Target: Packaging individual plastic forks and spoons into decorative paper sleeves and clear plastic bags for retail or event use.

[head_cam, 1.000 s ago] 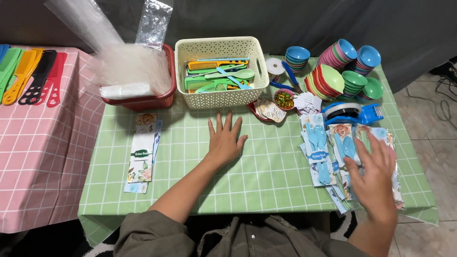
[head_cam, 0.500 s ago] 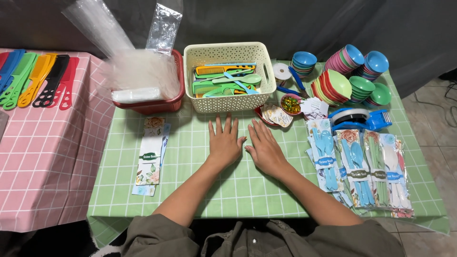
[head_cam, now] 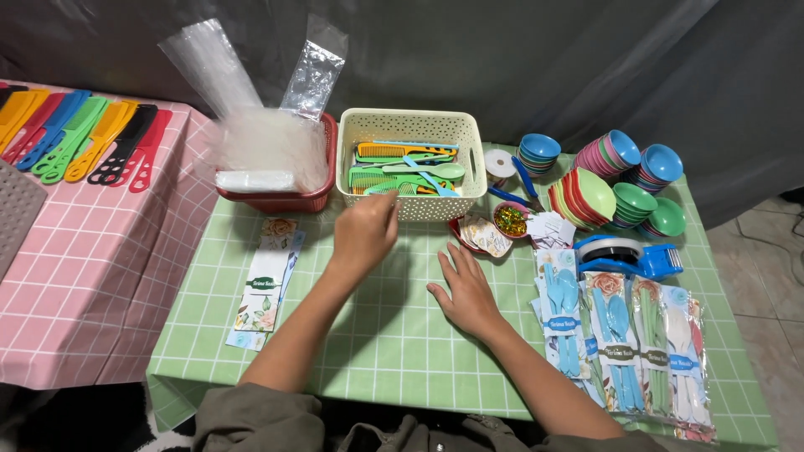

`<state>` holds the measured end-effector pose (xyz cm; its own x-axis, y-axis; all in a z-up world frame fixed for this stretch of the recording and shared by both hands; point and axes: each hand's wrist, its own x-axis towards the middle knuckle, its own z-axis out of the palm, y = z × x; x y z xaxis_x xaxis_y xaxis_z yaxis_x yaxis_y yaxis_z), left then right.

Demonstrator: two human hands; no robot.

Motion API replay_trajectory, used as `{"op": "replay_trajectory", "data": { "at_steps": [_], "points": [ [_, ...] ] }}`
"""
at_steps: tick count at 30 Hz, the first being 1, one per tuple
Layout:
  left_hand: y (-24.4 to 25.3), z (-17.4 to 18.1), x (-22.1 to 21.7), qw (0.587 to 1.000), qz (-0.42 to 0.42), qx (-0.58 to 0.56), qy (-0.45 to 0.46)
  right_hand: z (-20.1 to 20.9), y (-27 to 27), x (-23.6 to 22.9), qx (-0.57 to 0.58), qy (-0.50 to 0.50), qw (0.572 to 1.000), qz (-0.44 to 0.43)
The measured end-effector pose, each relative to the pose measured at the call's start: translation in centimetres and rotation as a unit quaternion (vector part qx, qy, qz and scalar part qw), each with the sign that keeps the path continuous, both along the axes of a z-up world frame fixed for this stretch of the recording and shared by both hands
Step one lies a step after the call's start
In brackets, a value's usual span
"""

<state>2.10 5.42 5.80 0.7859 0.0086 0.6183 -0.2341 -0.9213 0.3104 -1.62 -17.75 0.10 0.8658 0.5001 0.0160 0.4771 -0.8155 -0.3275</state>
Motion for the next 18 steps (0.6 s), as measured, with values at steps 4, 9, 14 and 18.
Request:
{"op": "replay_trajectory", "data": {
  "at_steps": [4, 9, 14, 18],
  "points": [
    [3.3, 6.8, 6.0, 0.996, 0.032, -0.005, -0.081, -1.1, -0.3, 0.6, -0.003, -0.006, 1.000, 0.004],
    [8.0, 7.6, 17.6, 0.975, 0.219, 0.029, -0.005, -2.1, -0.6, 0.9, 0.040, -0.019, 0.999, 0.006],
    [10.1, 4.8, 20.5, 0.905, 0.378, 0.034, 0.191, -1.9, -0.7, 0.8, 0.037, -0.028, 0.999, 0.010],
    [12.1, 1.7, 23.1, 0.886, 0.424, 0.071, 0.175, -2.0, -0.8, 0.9, 0.038, -0.033, 0.999, 0.014]
  ]
}}
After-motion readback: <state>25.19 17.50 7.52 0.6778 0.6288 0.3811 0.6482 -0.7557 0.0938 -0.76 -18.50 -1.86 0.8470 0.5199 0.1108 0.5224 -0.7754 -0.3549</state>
